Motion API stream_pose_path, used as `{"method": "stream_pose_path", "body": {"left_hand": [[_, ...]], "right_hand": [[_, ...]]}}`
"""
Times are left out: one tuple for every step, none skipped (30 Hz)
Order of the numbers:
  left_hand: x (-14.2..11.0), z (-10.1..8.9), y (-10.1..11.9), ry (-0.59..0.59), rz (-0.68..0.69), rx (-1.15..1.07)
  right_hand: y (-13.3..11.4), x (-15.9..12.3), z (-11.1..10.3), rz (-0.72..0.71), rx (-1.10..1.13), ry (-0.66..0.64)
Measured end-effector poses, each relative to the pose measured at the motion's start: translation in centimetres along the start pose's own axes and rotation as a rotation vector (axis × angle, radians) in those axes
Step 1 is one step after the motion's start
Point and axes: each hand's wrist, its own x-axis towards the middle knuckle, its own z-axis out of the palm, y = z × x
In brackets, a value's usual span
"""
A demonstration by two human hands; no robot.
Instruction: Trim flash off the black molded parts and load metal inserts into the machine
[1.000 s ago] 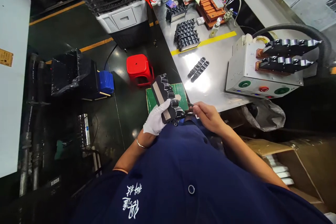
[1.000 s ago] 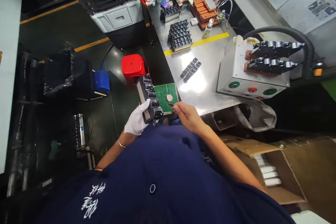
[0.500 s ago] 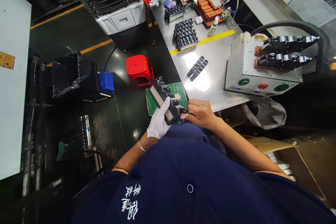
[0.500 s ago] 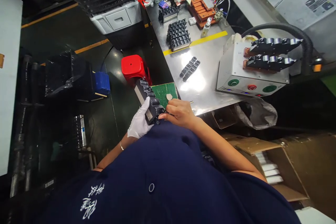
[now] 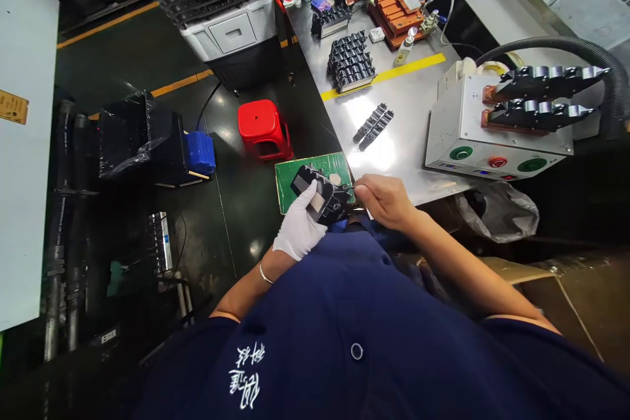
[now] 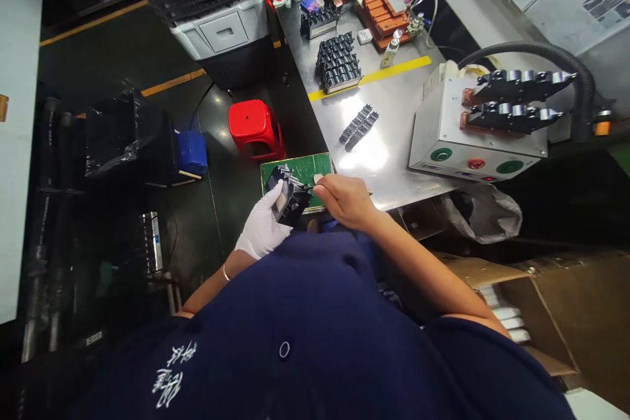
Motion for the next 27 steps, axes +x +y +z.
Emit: {"method": "stream_pose_path", "body": {"left_hand": [[0.0, 0.0, 0.2, 0.009, 0.009, -0.004], [-0.1, -0.1, 0.4, 0.016, 0.017, -0.002], [-0.1, -0.1, 0.5, 0.023, 0.026, 0.003], [-0.1, -0.2, 0.6, 0.034, 0.035, 0.009], [-0.2, -0.2, 0.7, 0.044, 0.041, 0.013], [-0.3, -0.2, 0.7, 0.054, 0.041, 0.014], [-0.4, -0.2, 0.7, 0.066, 0.035, 0.017], [-0.5, -0.2, 0.7, 0.076, 0.025, 0.023], [-0.7, -0.2, 0.6, 0.086, 0.012, 0.033], [-0.8, -0.1, 0.5, 0.091, -0.003, 0.043], [-1.0, -0.1, 0.5, 0.094, -0.023, 0.054], [-1.2, -0.1, 0.4, 0.096, -0.043, 0.067], [-1.4, -0.1, 0.4, 0.096, -0.065, 0.079], [-1.6, -0.1, 0.3, 0.096, -0.089, 0.093], [-1.7, -0.1, 0.2, 0.094, -0.112, 0.110], [-1.8, -0.2, 0.1, 0.090, -0.130, 0.128], [-1.9, -0.3, 0.1, 0.084, -0.141, 0.147], [-1.9, -0.4, 0.0, 0.074, -0.145, 0.161], [-1.9, -0.5, -0.1, 0.066, -0.144, 0.166], [-1.9, -0.7, -0.2, 0.058, -0.139, 0.164], [-1.8, -0.8, -0.3, 0.051, -0.130, 0.154], [-1.7, -0.9, -0.4, 0.046, -0.124, 0.142], [-1.5, -1.0, -0.5, 0.039, -0.130, 0.133], [-1.3, -1.0, -0.6, 0.029, -0.147, 0.128], [-1.1, -1.0, -0.6, 0.020, -0.170, 0.127], [-0.9, -0.9, -0.5, 0.015, -0.182, 0.123], [-0.8, -0.7, -0.3, 0.013, -0.171, 0.110]], "right_hand": [[0.1, 0.2, -0.4, -0.006, -0.020, -0.017], [0.2, 0.4, -0.8, -0.015, -0.051, -0.033], [0.2, 0.6, -1.1, -0.024, -0.082, -0.048], [0.2, 0.8, -1.3, -0.033, -0.107, -0.062], [0.1, 1.1, -1.5, -0.038, -0.121, -0.074], [0.1, 1.3, -1.6, -0.040, -0.126, -0.086], [0.1, 1.5, -1.7, -0.042, -0.121, -0.100], [0.1, 1.6, -1.8, -0.046, -0.107, -0.117], [0.1, 1.7, -1.8, -0.055, -0.085, -0.138], [0.2, 1.8, -1.9, -0.068, -0.059, -0.163], [0.2, 1.8, -2.0, -0.085, -0.032, -0.192], [0.3, 1.8, -2.2, -0.102, -0.005, -0.224], [0.5, 1.8, -2.3, -0.118, 0.022, -0.256], [0.6, 1.7, -2.5, -0.131, 0.048, -0.287], [0.7, 1.6, -2.7, -0.143, 0.073, -0.316], [0.8, 1.5, -2.8, -0.153, 0.098, -0.339], [0.9, 1.4, -2.9, -0.163, 0.122, -0.357], [0.9, 1.3, -3.1, -0.171, 0.147, -0.372], [0.9, 1.2, -3.1, -0.176, 0.174, -0.385], [0.9, 1.1, -3.2, -0.176, 0.200, -0.398], [0.9, 1.0, -3.3, -0.168, 0.226, -0.412], [0.9, 1.0, -3.4, -0.151, 0.252, -0.428], [0.9, 0.9, -3.6, -0.127, 0.281, -0.453], [1.0, 0.9, -3.7, -0.095, 0.316, -0.498], [1.1, 0.9, -4.0, -0.059, 0.354, -0.572], [1.3, 0.8, -4.2, -0.019, 0.390, -0.672], [1.5, 0.8, -4.5, 0.025, 0.419, -0.782]]}}
